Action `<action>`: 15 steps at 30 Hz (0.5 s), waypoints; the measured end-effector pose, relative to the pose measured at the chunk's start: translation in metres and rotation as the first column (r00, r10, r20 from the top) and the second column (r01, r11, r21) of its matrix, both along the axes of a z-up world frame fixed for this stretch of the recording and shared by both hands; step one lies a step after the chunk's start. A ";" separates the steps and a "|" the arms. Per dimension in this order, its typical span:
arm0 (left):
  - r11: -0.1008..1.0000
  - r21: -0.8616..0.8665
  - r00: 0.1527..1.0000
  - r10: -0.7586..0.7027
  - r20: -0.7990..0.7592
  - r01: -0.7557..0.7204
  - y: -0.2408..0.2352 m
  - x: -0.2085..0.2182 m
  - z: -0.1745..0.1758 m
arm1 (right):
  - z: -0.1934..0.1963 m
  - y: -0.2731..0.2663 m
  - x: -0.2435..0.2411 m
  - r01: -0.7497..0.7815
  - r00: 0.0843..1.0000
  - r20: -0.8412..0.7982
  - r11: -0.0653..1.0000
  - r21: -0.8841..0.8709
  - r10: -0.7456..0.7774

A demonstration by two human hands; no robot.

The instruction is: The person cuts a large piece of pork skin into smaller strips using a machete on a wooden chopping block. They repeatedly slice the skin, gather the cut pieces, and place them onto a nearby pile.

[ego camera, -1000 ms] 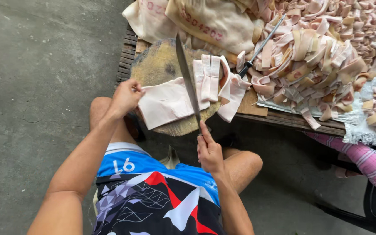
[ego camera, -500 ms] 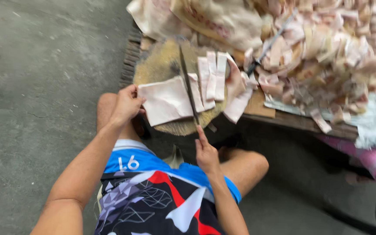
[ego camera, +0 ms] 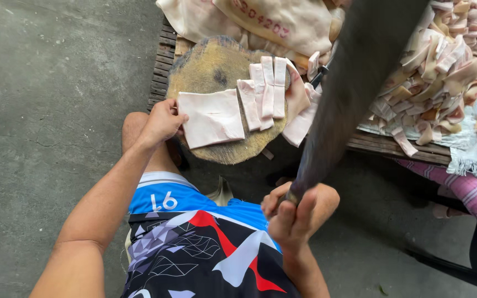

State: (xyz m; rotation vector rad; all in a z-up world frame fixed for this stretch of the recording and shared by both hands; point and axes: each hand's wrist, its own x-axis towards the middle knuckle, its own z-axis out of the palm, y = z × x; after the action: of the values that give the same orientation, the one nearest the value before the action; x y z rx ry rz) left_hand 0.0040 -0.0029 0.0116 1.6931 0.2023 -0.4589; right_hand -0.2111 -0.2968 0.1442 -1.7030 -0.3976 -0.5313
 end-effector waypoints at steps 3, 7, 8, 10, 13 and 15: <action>0.999 -0.020 0.999 0.031 -0.030 -0.032 0.001 0.001 0.002 | -0.061 0.031 0.012 0.078 0.997 0.034 0.988 -0.130 -0.074; 0.994 -0.060 0.995 0.094 -0.046 -0.096 -0.004 -0.004 -0.017 | -0.125 0.042 0.018 0.048 0.882 -0.364 0.826 -0.562 -0.300; 0.991 -0.066 0.993 0.116 -0.023 -0.117 -0.007 0.005 -0.022 | -0.133 0.034 0.029 0.054 0.833 -0.457 0.867 -0.495 -0.312; 0.981 -0.175 0.982 0.107 0.156 -0.080 -0.003 0.013 -0.031 | -0.130 0.020 0.018 0.075 0.662 -0.680 0.931 -0.358 -0.314; 0.909 -0.411 0.989 0.119 0.085 -0.074 -0.020 0.015 -0.032 | -0.128 0.004 0.022 0.070 0.679 -0.665 0.929 -0.365 -0.312; 0.876 -0.478 0.998 0.065 -0.006 -0.059 -0.029 0.018 -0.011 | -0.125 0.000 0.034 0.105 0.594 -0.795 0.991 -0.078 -0.125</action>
State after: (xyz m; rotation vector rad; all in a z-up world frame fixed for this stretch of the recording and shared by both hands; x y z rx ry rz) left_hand 0.0215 -0.0317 0.0009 1.1976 0.1214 -0.4115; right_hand -0.1767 -0.2969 0.0188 -1.8076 0.3795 0.1998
